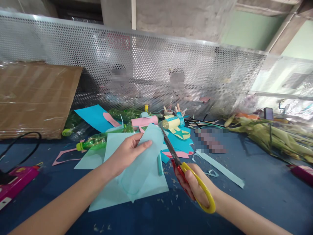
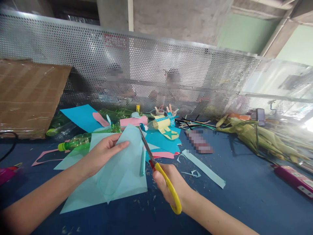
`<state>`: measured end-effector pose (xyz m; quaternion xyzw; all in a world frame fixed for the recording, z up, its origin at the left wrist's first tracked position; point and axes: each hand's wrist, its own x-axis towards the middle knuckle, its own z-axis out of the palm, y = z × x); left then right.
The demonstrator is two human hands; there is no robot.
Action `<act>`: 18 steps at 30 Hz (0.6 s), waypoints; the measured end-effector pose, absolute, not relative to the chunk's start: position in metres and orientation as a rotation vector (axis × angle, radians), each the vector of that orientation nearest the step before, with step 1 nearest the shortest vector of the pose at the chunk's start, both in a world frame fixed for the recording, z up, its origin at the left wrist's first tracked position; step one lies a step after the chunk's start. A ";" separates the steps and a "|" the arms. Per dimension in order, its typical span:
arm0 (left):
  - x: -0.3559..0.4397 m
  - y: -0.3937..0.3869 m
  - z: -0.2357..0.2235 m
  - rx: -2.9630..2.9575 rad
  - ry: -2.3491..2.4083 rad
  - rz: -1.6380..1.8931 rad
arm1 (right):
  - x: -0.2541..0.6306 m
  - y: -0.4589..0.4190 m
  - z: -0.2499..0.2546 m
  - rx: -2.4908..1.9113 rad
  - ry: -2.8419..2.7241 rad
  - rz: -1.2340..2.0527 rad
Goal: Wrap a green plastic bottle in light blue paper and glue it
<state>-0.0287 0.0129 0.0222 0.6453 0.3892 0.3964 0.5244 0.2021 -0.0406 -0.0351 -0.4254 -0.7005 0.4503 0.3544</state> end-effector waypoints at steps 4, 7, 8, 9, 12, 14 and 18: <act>-0.029 0.013 0.023 1.545 0.931 0.941 | 0.202 -0.041 -0.035 -1.109 -1.801 1.163; -0.031 0.014 0.023 1.551 0.929 0.937 | 0.202 -0.041 -0.036 -1.111 -1.800 1.153; -0.031 0.015 0.024 1.552 0.927 0.932 | 0.202 -0.041 -0.037 -1.108 -1.798 1.152; -0.032 0.016 0.024 1.550 0.926 0.925 | 0.202 -0.040 -0.037 -1.105 -1.796 1.156; -0.035 0.017 0.026 1.529 0.921 0.892 | 0.203 -0.040 -0.038 -1.107 -1.790 1.178; -0.037 0.018 0.027 1.509 0.916 0.856 | 0.203 -0.040 -0.037 -1.109 -1.792 1.194; -0.044 0.020 0.030 1.484 0.925 0.780 | 0.204 -0.040 -0.036 -1.118 -1.814 1.209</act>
